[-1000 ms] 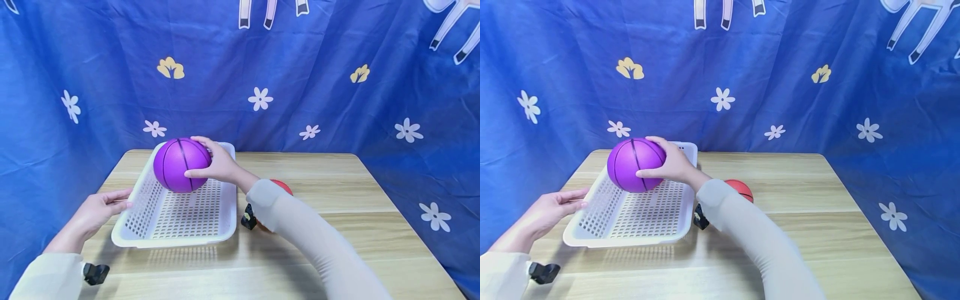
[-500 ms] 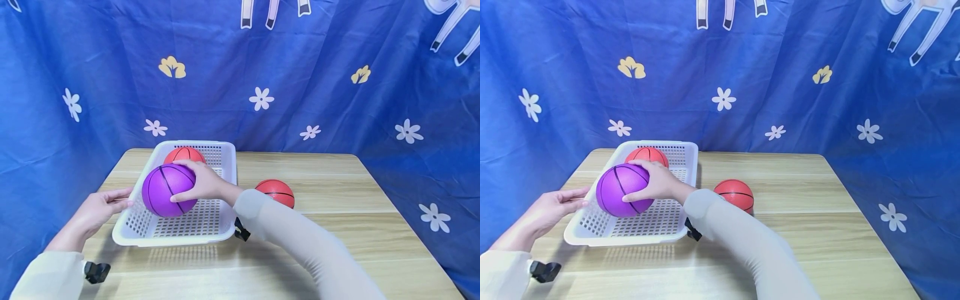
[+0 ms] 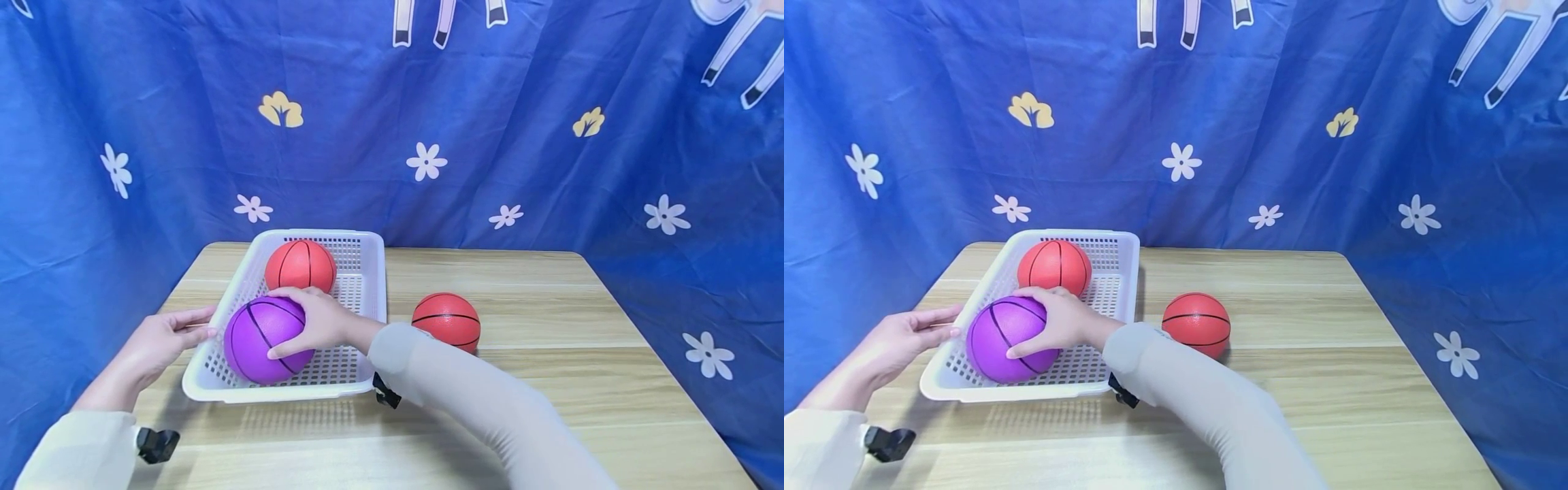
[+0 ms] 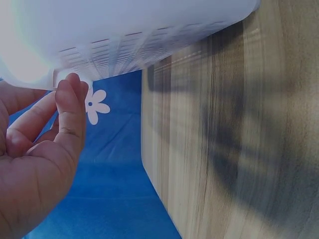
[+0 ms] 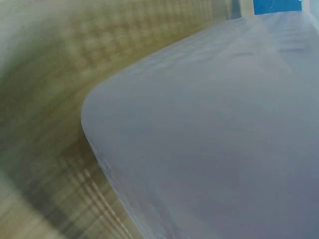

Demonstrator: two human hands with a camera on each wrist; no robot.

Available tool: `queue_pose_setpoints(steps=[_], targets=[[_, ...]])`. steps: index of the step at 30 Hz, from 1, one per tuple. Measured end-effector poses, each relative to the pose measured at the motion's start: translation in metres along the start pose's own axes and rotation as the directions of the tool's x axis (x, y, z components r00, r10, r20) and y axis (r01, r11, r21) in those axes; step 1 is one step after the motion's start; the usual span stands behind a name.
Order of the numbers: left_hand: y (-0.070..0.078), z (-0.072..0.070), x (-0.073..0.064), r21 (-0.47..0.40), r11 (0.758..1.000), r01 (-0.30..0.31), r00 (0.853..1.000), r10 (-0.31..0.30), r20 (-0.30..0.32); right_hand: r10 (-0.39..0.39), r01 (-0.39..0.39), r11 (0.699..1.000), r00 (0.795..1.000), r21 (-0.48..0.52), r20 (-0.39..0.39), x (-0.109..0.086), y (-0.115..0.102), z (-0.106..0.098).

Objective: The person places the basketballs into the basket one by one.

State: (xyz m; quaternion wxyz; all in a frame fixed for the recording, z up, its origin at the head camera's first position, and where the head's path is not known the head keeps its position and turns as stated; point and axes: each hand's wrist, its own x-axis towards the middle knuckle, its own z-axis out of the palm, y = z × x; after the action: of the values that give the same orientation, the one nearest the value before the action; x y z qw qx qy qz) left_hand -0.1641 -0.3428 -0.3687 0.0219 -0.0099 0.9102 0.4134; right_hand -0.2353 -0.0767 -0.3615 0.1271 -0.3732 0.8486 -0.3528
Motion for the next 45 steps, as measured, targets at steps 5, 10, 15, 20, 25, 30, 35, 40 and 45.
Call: queue_pose_setpoints(steps=[5, 10, 15, 20, 25, 30, 35, 40, 45], targets=[[0.001, 0.0, 0.001, -0.001, 1.0, -0.008, 1.0, 0.008, -0.007, -0.008, 0.008, 1.0, 1.0, -0.02, 0.023, 0.0, 0.001, 0.005], [-0.001, -0.001, 0.002, -0.008, 1.0, -0.016, 1.0, 0.016, -0.011, -0.005, 0.005, 1.0, 1.0, -0.015, 0.027, 0.0, 0.001, 0.007], [-0.002, -0.001, 0.003, -0.006, 1.0, -0.014, 1.0, 0.014, -0.005, 0.01, -0.009, 1.0, 0.999, -0.011, 0.045, 0.0, 0.0, 0.008], [-0.003, 0.0, 0.003, 0.018, 1.0, -0.007, 1.0, 0.007, -0.003, -0.004, 0.007, 0.999, 0.998, -0.047, 0.059, 0.0, 0.001, 0.007], [-0.003, 0.0, 0.003, 0.017, 1.0, -0.001, 1.0, 0.001, 0.002, -0.035, 0.038, 0.998, 0.998, -0.053, 0.054, -0.001, 0.0, 0.003], [-0.003, 0.0, 0.003, 0.021, 1.0, -0.007, 1.0, 0.007, 0.003, -0.046, 0.047, 0.998, 0.999, -0.03, 0.019, -0.003, -0.001, -0.009], [-0.004, 0.0, 0.003, -0.012, 1.0, -0.009, 1.0, 0.009, 0.009, -0.075, 0.075, 0.997, 0.996, -0.004, -0.039, -0.005, -0.002, -0.027], [-0.006, 0.0, 0.003, -0.007, 1.0, -0.007, 1.0, 0.007, 0.01, -0.112, 0.126, 0.985, 0.987, 0.119, -0.117, -0.008, 0.004, -0.044], [-0.007, -0.001, 0.003, -0.007, 1.0, -0.011, 1.0, 0.011, 0.008, -0.122, 0.16, 0.967, 0.974, 0.198, -0.193, -0.012, 0.016, -0.061]])
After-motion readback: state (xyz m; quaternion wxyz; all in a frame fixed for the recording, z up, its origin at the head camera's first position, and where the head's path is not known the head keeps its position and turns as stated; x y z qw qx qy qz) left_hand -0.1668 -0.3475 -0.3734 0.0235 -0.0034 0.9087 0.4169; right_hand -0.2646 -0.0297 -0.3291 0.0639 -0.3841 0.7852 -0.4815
